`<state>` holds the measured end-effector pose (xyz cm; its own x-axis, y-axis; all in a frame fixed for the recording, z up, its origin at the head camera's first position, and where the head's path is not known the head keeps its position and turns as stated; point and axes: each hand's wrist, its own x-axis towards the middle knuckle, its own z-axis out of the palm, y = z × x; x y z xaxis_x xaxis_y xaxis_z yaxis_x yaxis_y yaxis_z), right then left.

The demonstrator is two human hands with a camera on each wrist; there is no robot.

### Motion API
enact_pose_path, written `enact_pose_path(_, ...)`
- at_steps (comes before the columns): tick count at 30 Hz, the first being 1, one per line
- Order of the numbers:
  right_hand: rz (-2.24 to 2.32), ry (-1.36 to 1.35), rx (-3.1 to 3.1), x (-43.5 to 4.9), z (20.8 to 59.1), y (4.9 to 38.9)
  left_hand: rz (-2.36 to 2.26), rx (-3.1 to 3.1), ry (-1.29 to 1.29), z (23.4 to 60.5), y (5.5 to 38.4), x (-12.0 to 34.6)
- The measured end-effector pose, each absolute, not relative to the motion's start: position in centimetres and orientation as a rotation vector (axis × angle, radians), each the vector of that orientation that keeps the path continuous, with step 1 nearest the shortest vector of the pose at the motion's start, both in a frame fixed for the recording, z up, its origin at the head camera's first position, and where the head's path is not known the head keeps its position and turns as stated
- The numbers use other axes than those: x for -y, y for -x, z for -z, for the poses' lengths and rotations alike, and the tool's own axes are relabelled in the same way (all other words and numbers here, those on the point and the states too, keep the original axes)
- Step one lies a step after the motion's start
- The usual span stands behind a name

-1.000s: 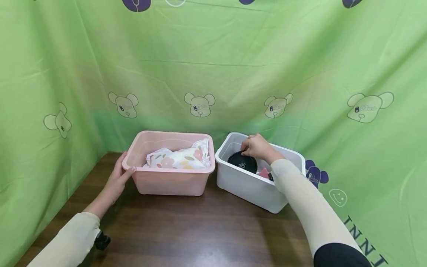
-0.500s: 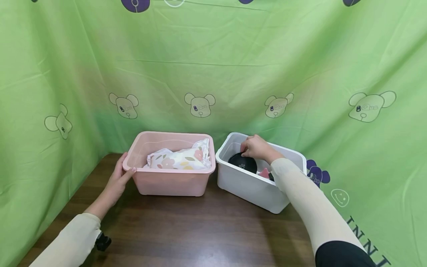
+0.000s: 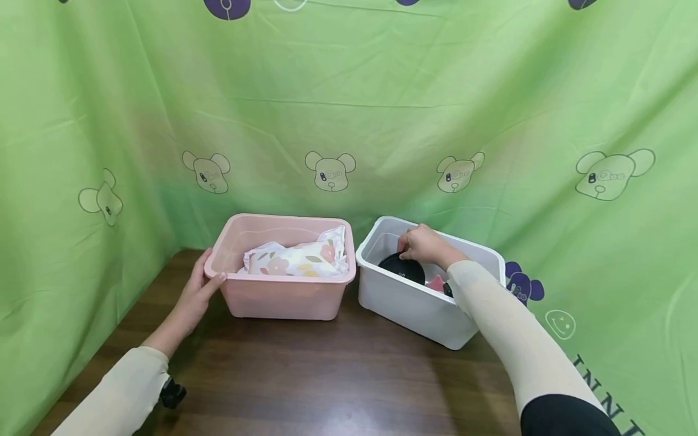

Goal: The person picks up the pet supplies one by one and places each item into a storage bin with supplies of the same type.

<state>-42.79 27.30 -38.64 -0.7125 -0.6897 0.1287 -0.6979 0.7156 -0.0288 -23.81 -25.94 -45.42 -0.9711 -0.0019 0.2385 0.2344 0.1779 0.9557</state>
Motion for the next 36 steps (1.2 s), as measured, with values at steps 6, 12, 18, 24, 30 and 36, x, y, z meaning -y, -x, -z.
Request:
enact_pose_path(6, -0.161, -1.095, 2.877, -27.4, 39.0, 42.9, 1.889, 2.267, 0.227, 45.1, 23.7, 26.1)
enact_pose_path(12, -0.278, -1.045, 2.958, -27.3, 39.1, 42.9, 1.887, 2.263, 0.225, 45.0, 23.7, 26.3)
enact_pose_path(18, -0.36, -1.034, 2.977, -27.3, 39.2, 43.0, 1.895, 2.244, 0.239, 45.0, 23.7, 26.4)
enact_pose_path(24, -0.402, -1.036, 2.965, -27.6, 39.2, 43.2, 1.9, 2.238, 0.228, 44.8, 23.6, 26.4)
enact_pose_path(30, -0.626, -0.921, 2.972, -28.6, 39.0, 43.0, 1.927, 2.232, 0.227, 44.6, 23.6, 26.1)
enact_pose_path(36, -0.666, -0.871, 2.967, -29.2, 38.5, 42.9, 1.954, 2.229, 0.218, 45.1, 23.6, 25.7)
